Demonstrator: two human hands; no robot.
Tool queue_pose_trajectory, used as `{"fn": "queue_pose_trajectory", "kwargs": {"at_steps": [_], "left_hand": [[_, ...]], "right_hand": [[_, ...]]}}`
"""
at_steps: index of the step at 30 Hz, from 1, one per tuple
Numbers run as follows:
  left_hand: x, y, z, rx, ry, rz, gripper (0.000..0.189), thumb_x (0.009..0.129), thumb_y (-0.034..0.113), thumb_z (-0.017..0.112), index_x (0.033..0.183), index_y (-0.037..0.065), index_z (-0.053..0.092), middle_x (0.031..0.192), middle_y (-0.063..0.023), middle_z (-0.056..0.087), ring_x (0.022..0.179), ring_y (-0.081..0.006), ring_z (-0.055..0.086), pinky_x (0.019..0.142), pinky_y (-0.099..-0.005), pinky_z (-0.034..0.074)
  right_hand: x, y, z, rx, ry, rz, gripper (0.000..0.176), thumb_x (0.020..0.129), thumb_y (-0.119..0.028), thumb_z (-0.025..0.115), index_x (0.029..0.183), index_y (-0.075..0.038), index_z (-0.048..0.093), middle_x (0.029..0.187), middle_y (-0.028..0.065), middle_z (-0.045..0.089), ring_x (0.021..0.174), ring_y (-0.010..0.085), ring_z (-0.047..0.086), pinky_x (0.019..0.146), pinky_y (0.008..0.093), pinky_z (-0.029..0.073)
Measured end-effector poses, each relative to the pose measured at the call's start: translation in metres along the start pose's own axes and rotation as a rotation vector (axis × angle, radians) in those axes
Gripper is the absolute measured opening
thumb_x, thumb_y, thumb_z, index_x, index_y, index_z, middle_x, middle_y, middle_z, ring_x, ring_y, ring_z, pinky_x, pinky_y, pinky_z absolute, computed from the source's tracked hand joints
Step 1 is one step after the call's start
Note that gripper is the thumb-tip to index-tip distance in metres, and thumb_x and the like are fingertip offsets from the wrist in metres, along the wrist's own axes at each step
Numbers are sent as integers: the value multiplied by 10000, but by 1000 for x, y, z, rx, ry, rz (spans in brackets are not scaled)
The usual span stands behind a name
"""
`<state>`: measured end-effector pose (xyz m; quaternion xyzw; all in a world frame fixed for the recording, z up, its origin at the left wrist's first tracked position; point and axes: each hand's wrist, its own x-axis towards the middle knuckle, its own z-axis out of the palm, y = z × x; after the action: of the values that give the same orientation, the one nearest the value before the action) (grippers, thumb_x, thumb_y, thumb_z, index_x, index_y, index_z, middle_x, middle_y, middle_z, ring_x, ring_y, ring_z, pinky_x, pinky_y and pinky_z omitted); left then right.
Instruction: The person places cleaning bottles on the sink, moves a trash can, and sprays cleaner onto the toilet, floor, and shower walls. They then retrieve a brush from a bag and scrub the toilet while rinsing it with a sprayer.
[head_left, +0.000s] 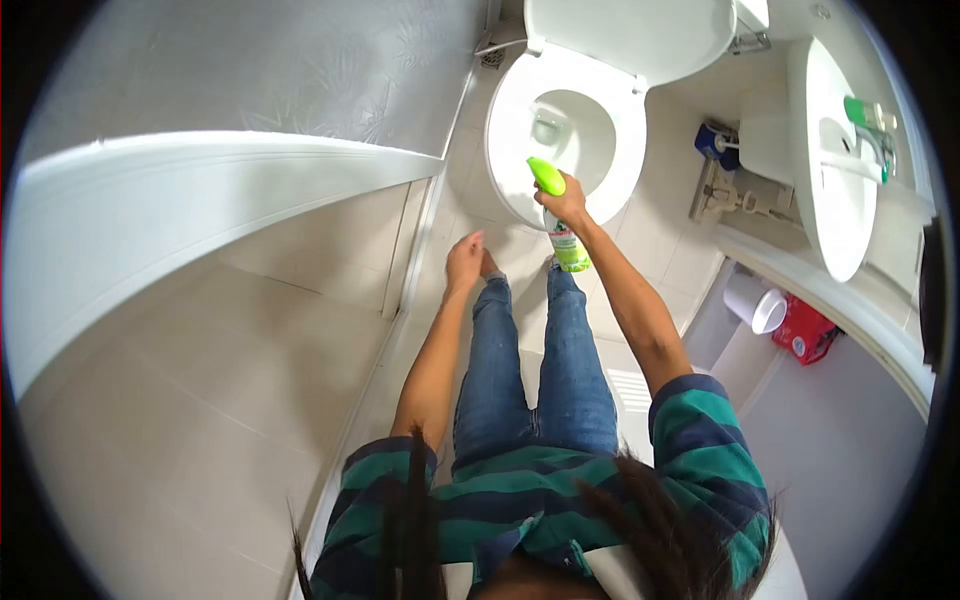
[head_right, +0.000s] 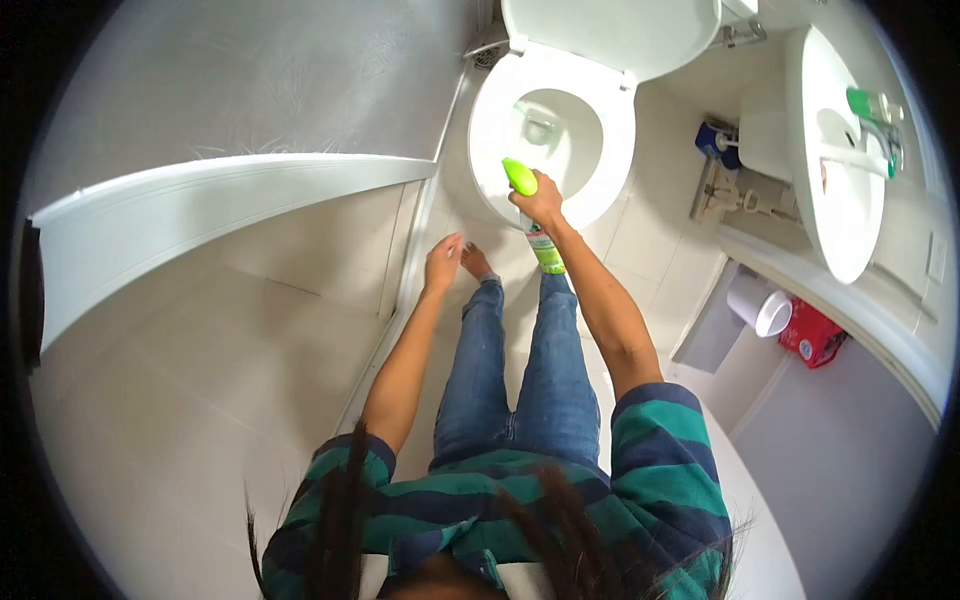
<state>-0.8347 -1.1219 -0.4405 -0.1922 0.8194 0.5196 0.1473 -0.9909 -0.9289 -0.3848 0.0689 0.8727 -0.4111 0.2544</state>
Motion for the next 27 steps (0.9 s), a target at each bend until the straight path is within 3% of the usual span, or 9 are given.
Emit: {"fn": "queue_pose_trajectory", "kwargs": {"at_steps": [2,6,10,12,14,16,22,25,27], "left_hand": [[-34,-34,-24,46,30,-66,241,851,135,536,1074,72,600,1026,-125,626,928,-261,605,827,-331,465],[-95,-80,-69,27,26,-260,223,856,143,556,1061,69,607,986,-101,645,883,-189,619,802,-296,469],[-127,-101,-103,172,13,-414,225,852,152,568,1057,69,609,927,-91,657,857,-171,620,773,-280,472],[-127,-111,-111,135,34,-432,230,848,155,573,1059,69,609,897,-87,659,836,-167,618,765,-276,470],[-119,-108,-108,111,45,-395,232,847,155,572,1060,71,608,874,-82,659,815,-162,614,761,-273,468],[-103,-92,-99,111,26,-308,231,848,151,568,1062,73,607,856,-76,658,795,-155,610,761,-271,465],[-51,-19,-34,-90,-113,-271,257,849,155,569,1087,62,595,938,-70,634,869,-133,584,800,-254,445],[-32,13,4,-102,-206,-263,288,854,157,565,1118,43,573,987,-77,622,910,-133,573,825,-250,431],[-29,25,17,-89,-186,-251,293,865,151,549,1130,28,559,992,-76,622,920,-135,572,835,-249,426]], "right_hand": [[-25,7,8,-70,16,118,292,615,-175,635,889,-74,633,829,89,651,789,244,624,731,333,482],[-60,41,11,369,-23,-43,296,613,-212,622,885,-98,638,903,101,640,832,240,614,746,342,480],[-75,74,14,29,-103,161,356,606,-215,636,947,-115,622,925,102,628,875,261,601,758,343,475],[-84,102,16,-47,23,137,358,600,-220,648,940,-114,619,922,101,624,872,271,596,753,352,472],[-93,125,-1,-19,175,78,347,587,-205,672,914,-104,613,874,101,616,838,286,590,735,370,469],[-95,154,-25,261,207,83,338,590,-146,679,911,-73,603,840,102,601,789,245,583,719,337,465],[-104,179,-116,487,532,28,413,651,-63,624,1063,-42,598,964,53,628,872,162,585,776,285,460],[-75,199,-177,538,549,329,296,618,-81,625,909,-35,642,833,58,642,763,168,594,710,291,462],[-47,214,-202,343,591,360,257,613,-106,621,860,-39,646,790,61,640,731,170,593,685,293,457]]}}
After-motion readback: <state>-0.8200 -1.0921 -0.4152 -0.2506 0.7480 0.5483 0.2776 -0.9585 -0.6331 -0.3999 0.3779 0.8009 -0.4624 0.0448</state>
